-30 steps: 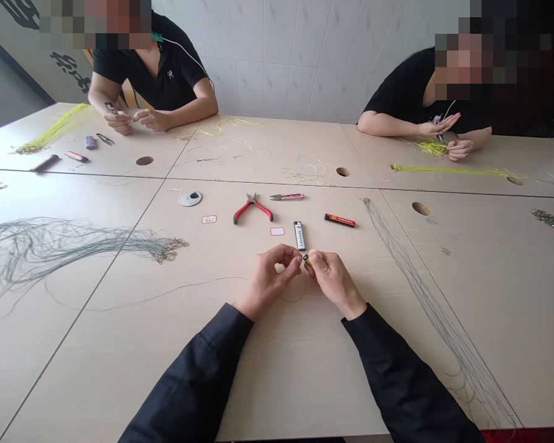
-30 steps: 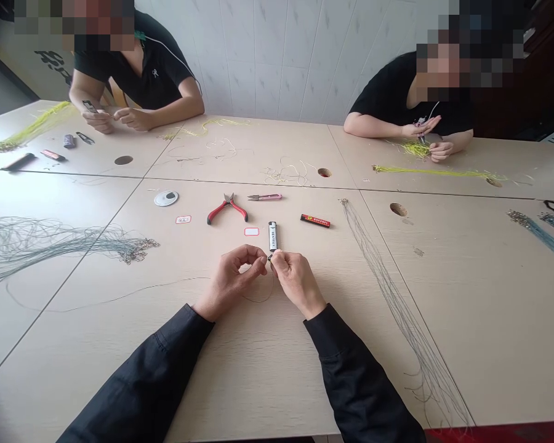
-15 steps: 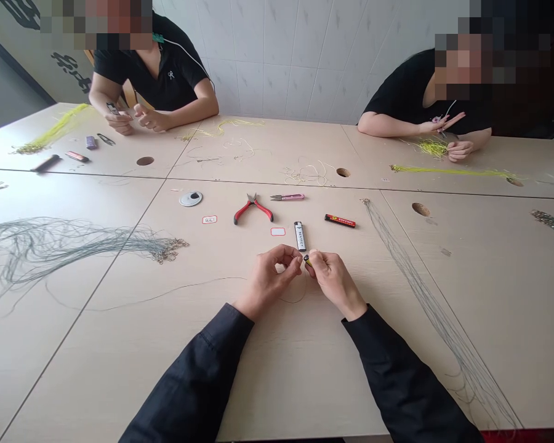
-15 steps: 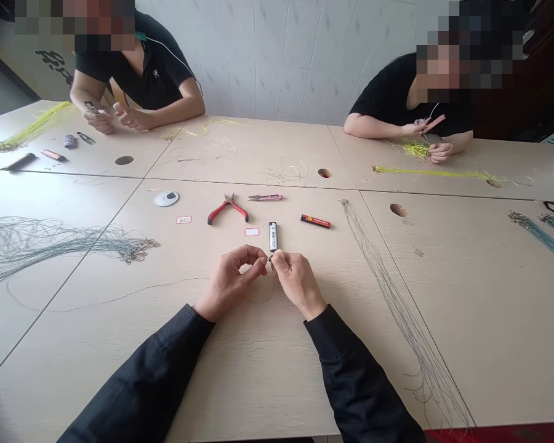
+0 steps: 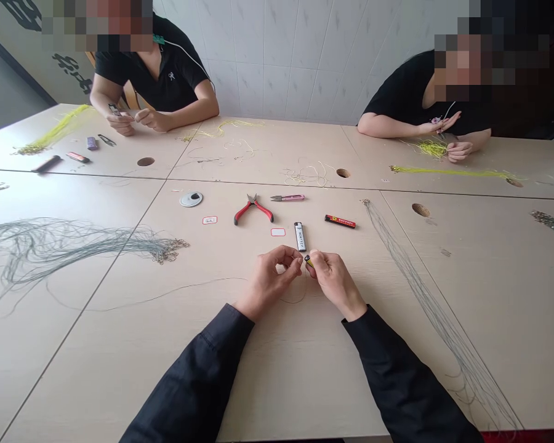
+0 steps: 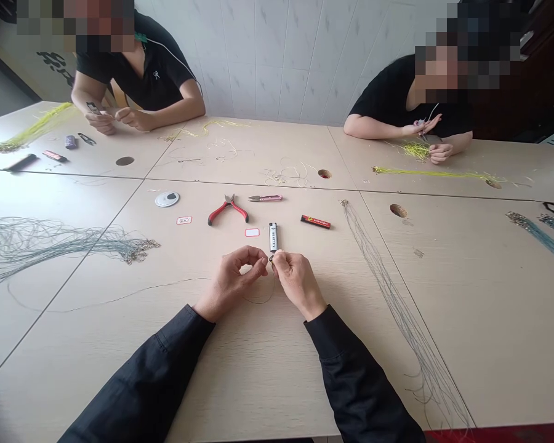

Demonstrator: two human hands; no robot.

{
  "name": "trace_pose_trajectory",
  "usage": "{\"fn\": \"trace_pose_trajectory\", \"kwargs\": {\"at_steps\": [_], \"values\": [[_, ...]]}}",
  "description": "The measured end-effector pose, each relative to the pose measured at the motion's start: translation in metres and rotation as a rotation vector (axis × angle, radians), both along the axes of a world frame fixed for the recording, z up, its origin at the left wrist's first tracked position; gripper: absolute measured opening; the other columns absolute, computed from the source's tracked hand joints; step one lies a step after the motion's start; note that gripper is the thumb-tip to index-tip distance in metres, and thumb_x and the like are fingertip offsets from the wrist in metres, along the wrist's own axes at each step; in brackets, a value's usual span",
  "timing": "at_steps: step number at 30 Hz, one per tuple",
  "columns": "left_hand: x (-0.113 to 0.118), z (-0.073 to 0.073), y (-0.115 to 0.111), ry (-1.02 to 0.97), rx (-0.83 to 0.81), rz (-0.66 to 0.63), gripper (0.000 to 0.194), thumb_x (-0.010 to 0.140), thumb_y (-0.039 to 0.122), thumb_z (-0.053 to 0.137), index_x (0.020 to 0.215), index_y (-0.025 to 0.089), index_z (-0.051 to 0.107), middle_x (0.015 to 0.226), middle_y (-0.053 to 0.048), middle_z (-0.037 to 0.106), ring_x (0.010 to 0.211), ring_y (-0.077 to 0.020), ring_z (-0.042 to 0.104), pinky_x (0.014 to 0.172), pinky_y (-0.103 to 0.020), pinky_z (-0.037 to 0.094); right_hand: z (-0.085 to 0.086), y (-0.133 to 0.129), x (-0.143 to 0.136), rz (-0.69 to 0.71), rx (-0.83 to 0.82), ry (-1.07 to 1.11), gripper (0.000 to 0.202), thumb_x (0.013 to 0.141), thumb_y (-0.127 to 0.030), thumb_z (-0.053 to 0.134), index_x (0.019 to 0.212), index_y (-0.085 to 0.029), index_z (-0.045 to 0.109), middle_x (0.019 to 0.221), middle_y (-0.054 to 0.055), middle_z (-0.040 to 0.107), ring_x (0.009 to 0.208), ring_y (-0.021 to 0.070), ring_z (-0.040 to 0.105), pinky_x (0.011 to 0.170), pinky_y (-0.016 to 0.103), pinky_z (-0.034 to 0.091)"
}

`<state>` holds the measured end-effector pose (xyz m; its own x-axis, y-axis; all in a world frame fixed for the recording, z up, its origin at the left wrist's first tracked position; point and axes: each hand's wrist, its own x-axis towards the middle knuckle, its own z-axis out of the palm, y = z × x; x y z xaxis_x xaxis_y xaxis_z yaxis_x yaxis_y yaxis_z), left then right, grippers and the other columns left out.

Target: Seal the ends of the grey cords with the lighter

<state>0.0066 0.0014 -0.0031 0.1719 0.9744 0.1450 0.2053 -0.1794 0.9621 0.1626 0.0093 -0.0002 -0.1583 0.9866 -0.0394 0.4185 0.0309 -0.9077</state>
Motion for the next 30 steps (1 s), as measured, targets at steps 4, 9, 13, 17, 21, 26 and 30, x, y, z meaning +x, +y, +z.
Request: {"fn": "trace_pose_trajectory", "kwargs": {"at_steps": [4,9,13,17,21,26,30], "values": [[-0.0003,0.0009,-0.0007,0.007,-0.019,0.001,0.017,0.089,0.032,0.056,0.085,0.016,0.062,0.073,-0.002,0.067,0.068,-0.0126,0.062,0.069,-0.025,0.048,0.0017,0.0001,-0.001,-0.049,-0.022,0.025,0.049,0.096,-0.047,0.032,0.054,-0.021,0.034,0.051,-0.003,0.035,0.051,0.0114,0.034,0.054,0.028,0.028],[-0.0007,0.0006,-0.0008,0.005,-0.009,-0.005,0.018,0.089,0.033,0.056,0.084,0.016,0.062,0.073,-0.002,0.067,0.069,-0.013,0.062,0.069,-0.025,0.048,0.0001,0.0005,-0.0003,-0.017,-0.012,0.013,0.05,0.095,-0.049,0.035,0.053,-0.021,0.033,0.05,-0.004,0.034,0.049,0.011,0.032,0.053,0.028,0.027],[-0.0009,0.0006,-0.0004,0.018,-0.004,-0.014,0.017,0.089,0.032,0.056,0.084,0.017,0.063,0.072,-0.002,0.067,0.069,-0.0128,0.062,0.069,-0.025,0.047,-0.0009,-0.0001,0.0004,-0.008,0.003,0.009,0.049,0.094,-0.047,0.035,0.053,-0.021,0.033,0.049,-0.004,0.034,0.049,0.011,0.033,0.053,0.027,0.028],[-0.0005,0.0006,-0.0004,0.021,0.007,-0.007,0.015,0.089,0.03,0.057,0.084,0.017,0.063,0.072,-0.001,0.068,0.068,-0.0125,0.062,0.068,-0.025,0.047,-0.001,0.0003,0.0004,0.013,0.016,-0.001,0.046,0.093,-0.044,0.036,0.053,-0.021,0.034,0.05,-0.004,0.036,0.05,0.0111,0.034,0.053,0.027,0.029],[-0.0002,0.0008,-0.0006,0.025,0.004,-0.003,0.014,0.089,0.029,0.057,0.084,0.017,0.062,0.072,-0.001,0.067,0.068,-0.0125,0.062,0.067,-0.025,0.047,0.0006,0.0005,-0.0008,0.006,0.014,0.007,0.044,0.093,-0.042,0.036,0.054,-0.021,0.036,0.051,-0.003,0.037,0.051,0.0114,0.034,0.053,0.027,0.029],[-0.0003,0.0017,-0.001,0.013,-0.007,0.0,0.016,0.089,0.03,0.056,0.086,0.016,0.062,0.071,-0.001,0.067,0.068,-0.0126,0.061,0.07,-0.026,0.048,0.0018,-0.0004,-0.0009,-0.044,-0.003,0.044,0.049,0.096,-0.047,0.032,0.054,-0.021,0.034,0.051,-0.003,0.034,0.05,0.0115,0.033,0.053,0.028,0.027],[-0.0002,0.0008,-0.0009,0.024,0.003,0.005,0.015,0.089,0.029,0.056,0.085,0.016,0.062,0.071,-0.001,0.066,0.067,-0.0122,0.061,0.068,-0.025,0.047,-0.0007,0.0005,-0.0003,-0.021,0.005,0.021,0.049,0.095,-0.047,0.035,0.053,-0.021,0.034,0.05,-0.004,0.034,0.05,0.011,0.032,0.053,0.028,0.026]]}}
